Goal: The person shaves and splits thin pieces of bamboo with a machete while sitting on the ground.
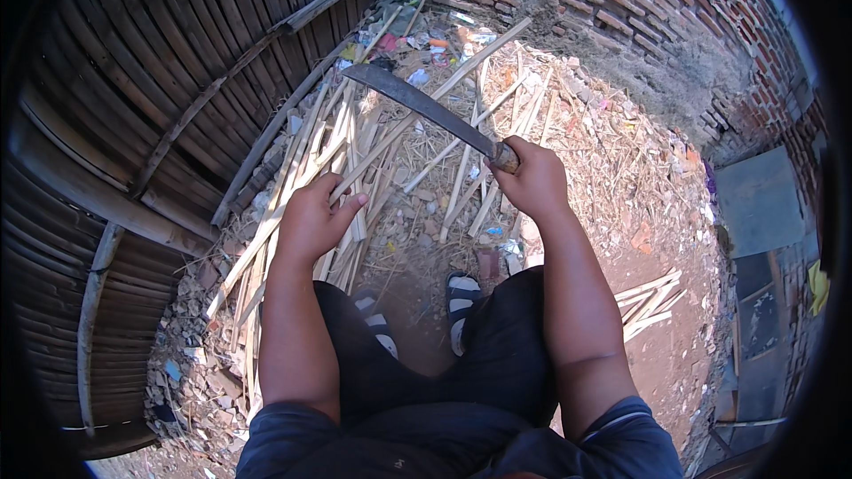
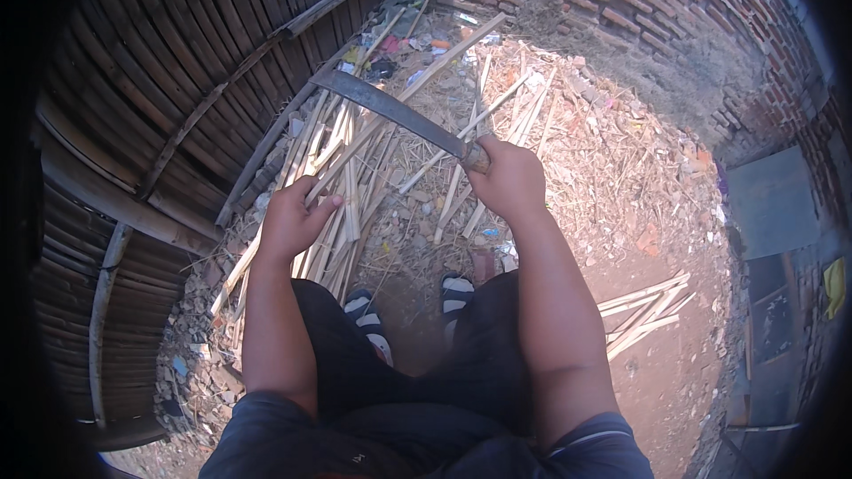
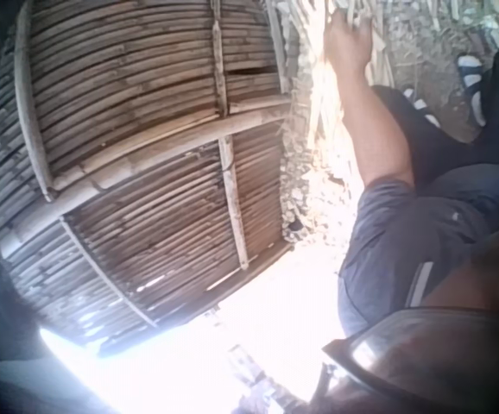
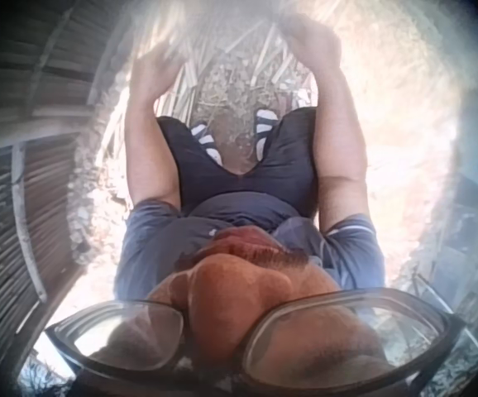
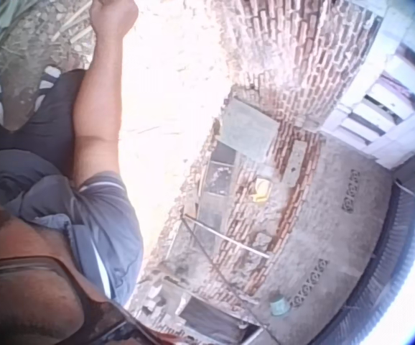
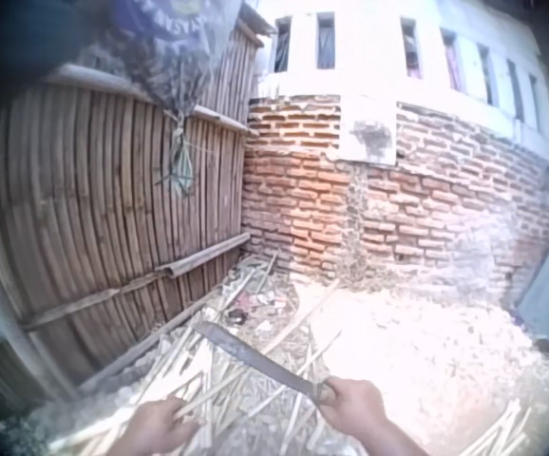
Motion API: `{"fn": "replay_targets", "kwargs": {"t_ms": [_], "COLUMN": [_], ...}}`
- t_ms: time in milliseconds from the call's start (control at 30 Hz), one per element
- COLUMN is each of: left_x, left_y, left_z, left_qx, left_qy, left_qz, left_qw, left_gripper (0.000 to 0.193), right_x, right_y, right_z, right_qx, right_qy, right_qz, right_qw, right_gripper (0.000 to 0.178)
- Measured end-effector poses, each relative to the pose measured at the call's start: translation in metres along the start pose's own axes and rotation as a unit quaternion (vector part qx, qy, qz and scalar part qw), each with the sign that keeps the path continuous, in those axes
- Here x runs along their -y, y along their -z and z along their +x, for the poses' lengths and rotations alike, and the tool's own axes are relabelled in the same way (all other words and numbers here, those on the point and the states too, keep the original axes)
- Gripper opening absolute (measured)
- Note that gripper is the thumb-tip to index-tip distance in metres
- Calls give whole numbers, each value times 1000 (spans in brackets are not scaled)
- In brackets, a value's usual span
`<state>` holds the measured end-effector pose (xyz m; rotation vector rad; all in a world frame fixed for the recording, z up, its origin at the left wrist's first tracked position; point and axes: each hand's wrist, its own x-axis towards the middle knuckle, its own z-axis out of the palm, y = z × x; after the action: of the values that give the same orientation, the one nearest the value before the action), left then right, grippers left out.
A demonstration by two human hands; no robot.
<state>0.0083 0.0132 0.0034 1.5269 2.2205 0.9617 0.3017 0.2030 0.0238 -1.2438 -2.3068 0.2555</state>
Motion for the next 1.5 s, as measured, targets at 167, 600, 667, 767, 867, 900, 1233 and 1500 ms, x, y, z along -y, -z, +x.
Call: {"fn": "replay_targets", "kwargs": {"t_ms": [167,600,667,767,867,900,1233,1500], "left_x": [2,7,9,9,6,4,4,2], "left_y": [-4,1,0,-2,-3,-3,1,4], "left_z": [2,1,2,3,2,2,0,-1], "left_qx": [-5,-16,-16,-8,-2,-1,6,36], "left_qy": [-9,-6,-16,-20,-10,-6,-12,6], "left_qz": [-18,-11,-13,-12,-15,-13,-16,-21], "left_qw": [1000,1000,1000,1000,1000,1000,1000,999], "left_gripper": [47,46,46,47,49,49,49,48], "right_x": [1,-10,-20,-19,-8,-2,3,-13], "right_y": [4,11,14,13,7,4,-1,15], "right_z": [-3,7,6,3,1,0,-1,7], "right_qx": [9,-38,-41,-36,-10,2,2,0], "right_qy": [40,-81,-84,-31,50,78,82,-130], "right_qz": [6,28,36,43,22,11,7,81], "right_qw": [999,996,995,998,998,997,997,988], "right_gripper": [36,34,33,31,29,28,32,39]}}
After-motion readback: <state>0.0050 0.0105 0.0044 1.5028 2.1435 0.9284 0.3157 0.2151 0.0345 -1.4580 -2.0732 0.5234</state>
